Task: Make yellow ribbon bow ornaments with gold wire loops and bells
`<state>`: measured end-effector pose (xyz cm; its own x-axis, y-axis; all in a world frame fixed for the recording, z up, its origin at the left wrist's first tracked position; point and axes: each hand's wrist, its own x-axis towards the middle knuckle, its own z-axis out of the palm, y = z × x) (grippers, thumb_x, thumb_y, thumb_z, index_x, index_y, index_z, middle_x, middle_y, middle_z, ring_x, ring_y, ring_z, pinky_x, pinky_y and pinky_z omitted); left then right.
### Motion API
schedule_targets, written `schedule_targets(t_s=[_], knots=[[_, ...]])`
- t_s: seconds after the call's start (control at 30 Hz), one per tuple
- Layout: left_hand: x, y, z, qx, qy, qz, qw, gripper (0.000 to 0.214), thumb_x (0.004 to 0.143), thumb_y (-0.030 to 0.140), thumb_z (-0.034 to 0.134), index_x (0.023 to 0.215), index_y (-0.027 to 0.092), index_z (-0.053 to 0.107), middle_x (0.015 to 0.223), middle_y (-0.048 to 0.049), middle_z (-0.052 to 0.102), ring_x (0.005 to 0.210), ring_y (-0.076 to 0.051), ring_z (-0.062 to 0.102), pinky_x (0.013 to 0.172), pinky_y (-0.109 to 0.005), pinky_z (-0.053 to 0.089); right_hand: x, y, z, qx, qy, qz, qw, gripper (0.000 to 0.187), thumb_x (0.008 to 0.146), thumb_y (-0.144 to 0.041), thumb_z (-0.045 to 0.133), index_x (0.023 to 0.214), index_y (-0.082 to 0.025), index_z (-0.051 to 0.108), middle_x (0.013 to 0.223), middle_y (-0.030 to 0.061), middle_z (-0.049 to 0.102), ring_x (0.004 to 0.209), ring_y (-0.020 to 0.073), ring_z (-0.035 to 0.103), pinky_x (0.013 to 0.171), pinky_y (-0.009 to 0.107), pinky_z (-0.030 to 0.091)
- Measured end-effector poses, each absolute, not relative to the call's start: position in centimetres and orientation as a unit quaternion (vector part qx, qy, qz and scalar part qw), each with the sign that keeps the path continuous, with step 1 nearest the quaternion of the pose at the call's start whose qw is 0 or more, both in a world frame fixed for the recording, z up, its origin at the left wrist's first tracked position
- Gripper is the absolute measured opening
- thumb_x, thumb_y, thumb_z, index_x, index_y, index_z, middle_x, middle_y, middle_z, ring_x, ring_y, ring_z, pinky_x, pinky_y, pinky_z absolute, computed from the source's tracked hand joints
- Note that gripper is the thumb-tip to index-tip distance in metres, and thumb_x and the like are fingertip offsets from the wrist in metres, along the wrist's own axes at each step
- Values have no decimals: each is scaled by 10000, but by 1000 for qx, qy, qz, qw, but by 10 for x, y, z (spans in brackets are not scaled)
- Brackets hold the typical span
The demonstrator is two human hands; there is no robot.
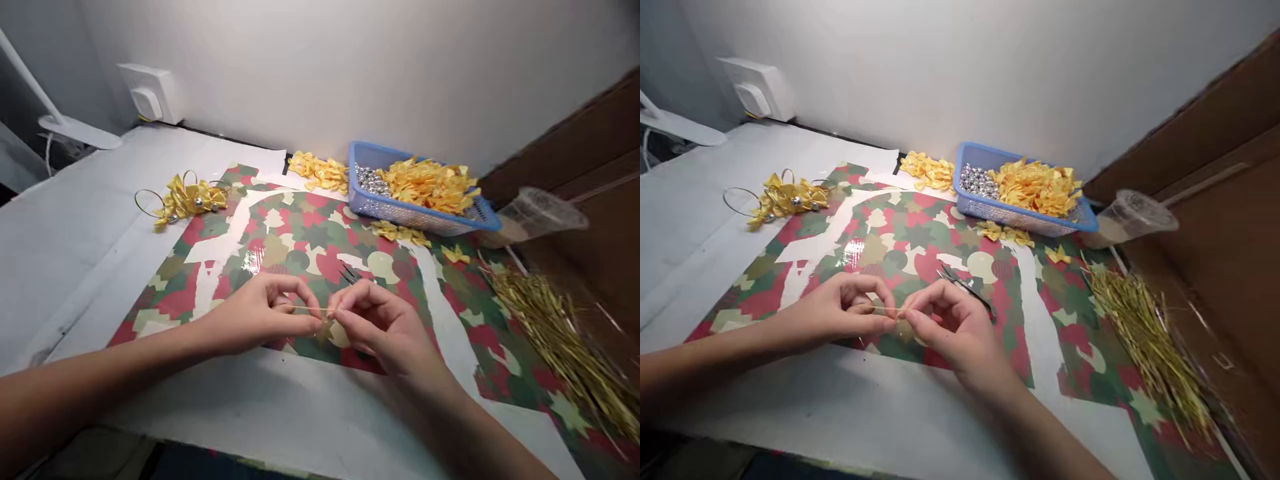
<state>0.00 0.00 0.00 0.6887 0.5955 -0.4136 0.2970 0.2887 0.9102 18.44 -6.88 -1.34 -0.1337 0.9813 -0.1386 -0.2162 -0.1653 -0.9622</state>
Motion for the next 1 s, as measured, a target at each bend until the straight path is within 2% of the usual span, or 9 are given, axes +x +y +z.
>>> schedule_targets(t_s=[0.13, 0.3, 0.37, 0.6, 0.8, 1.0], knots=[[3, -1, 7, 577, 381, 105, 714, 97, 746, 257, 666, 754, 183, 603, 419, 137, 224, 417, -53, 257, 475, -186, 396, 185, -69, -13, -442, -423, 624, 486, 124, 816, -284, 689, 742, -210, 622, 793, -22, 640, 522, 35, 440, 465, 167, 356], [1, -1, 8, 595, 386, 107, 697, 110, 737, 261, 677, 756, 173, 614, 410, 136, 208, 424, -51, 194, 440, -180, 266, 185, -69, -15, -443, -422, 621, 490, 123, 805, -286, 695, 741, -209, 624, 791, -19, 635, 506, 38, 416, 451, 177, 341], [1, -1, 8, 595, 389, 107, 695, 115, 722, 254, 684, 753, 171, 611, 406, 139, 202, 422, -50, 182, 438, -183, 254, 185, -69, -15, -444, -425, 619, 488, 126, 801, -289, 697, 740, -209, 622, 791, -20, 635, 501, 39, 406, 447, 181, 334], [4, -1, 8, 569, 390, 108, 716, 144, 684, 250, 693, 738, 182, 578, 399, 151, 208, 407, -45, 203, 463, -178, 375, 183, -68, -11, -448, -425, 615, 490, 144, 798, -289, 694, 726, -199, 606, 779, -13, 631, 498, 45, 400, 440, 190, 319], [2, -2, 5, 574, 372, 98, 723, 170, 735, 319, 675, 826, 181, 635, 406, 145, 193, 434, -62, 224, 497, -200, 398, 182, -68, -13, -441, -419, 625, 490, 124, 803, -280, 692, 729, -208, 624, 772, -27, 631, 469, 30, 367, 443, 187, 312], [1, -7, 7, 602, 371, 123, 697, 153, 723, 272, 691, 820, 184, 612, 419, 154, 171, 427, -46, 155, 452, -183, 258, 180, -68, -14, -438, -367, 654, 495, 143, 777, -289, 715, 707, -205, 623, 759, -27, 622, 454, 26, 333, 413, 187, 238]])
